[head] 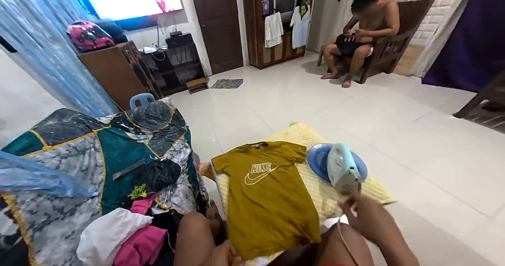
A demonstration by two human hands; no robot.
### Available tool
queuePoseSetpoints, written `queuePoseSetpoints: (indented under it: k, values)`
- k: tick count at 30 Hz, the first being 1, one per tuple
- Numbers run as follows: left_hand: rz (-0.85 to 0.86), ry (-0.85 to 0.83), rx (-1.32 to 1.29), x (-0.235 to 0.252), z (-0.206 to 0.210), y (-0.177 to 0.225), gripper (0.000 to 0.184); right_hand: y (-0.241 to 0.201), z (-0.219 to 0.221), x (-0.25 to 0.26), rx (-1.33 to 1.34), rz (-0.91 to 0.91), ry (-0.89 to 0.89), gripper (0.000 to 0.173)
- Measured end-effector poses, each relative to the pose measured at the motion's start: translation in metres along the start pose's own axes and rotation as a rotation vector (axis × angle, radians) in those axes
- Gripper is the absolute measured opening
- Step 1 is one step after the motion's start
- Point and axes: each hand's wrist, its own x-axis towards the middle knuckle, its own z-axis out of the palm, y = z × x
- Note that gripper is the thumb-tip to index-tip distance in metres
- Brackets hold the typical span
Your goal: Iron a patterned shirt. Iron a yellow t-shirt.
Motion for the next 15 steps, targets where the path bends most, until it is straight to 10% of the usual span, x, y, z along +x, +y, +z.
queuePoseSetpoints:
  k: [3, 7, 15]
  values:
    - [0.035, 0.116, 0.0, -0.008, -0.016, 0.028, 0.033, -0.014, -0.039, 0.072, 0.046, -0.076, 0.301, 0.036]
    - [0.102, 0.176, -0.003, -0.042, -0.014, 0.064, 0.032, -0.007, -0.033, 0.169, 0.01, 0.094, 0.113, 0.059]
    - [0.096, 0.13, 0.039, -0.043, -0.022, 0.08, 0.033, -0.008, -0.035, 0.192, -0.036, 0.338, 0.253, 0.087]
